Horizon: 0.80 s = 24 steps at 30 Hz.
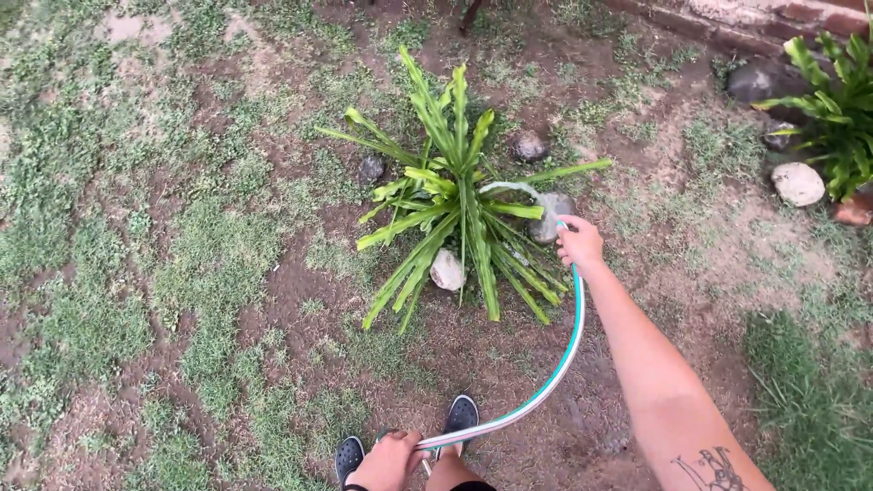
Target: Watering grass and various plants in a backyard using a garden hose.
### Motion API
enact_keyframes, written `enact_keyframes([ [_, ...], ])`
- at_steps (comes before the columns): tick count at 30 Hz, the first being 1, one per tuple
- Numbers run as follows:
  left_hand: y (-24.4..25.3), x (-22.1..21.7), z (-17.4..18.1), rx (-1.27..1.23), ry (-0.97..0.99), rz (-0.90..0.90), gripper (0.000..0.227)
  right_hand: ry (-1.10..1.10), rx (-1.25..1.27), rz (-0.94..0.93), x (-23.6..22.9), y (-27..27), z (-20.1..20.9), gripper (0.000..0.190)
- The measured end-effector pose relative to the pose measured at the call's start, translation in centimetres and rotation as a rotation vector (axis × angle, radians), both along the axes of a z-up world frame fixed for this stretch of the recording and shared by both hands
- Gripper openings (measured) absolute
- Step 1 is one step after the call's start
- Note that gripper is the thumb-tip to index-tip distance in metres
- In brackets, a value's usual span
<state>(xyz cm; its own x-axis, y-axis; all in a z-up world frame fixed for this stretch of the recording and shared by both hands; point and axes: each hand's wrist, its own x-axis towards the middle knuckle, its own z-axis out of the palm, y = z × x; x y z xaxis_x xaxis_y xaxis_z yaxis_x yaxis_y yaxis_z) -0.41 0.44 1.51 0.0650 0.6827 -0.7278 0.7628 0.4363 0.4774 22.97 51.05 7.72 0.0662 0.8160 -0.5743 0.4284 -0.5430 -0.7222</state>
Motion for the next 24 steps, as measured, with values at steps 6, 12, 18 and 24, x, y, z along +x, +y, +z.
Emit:
enact_keyframes([
  [6,-0.3,0.7,-0.9,0.051,0.0,0.036,0.035,0.005,0.052,-0.036,0.0,1.1,-0.4,0.038],
  [12,-0.3,0.8,-0.2,0.1,-0.005,0.061,0.036,-0.038,0.088,-0.003,0.3,1.1,1.7,0.042],
  [18,-0.5,0.5,-1.2,0.016,0.013,0.031,0.037,-0.061,0.11,-0.004,0.3,0.3,2.8,0.041],
  [24,-0.9,0.2,-2.6,0.084,0.043,0.029,0.043,-0.037,0.136,-0.016,0.6,0.2,3.2,0.041],
])
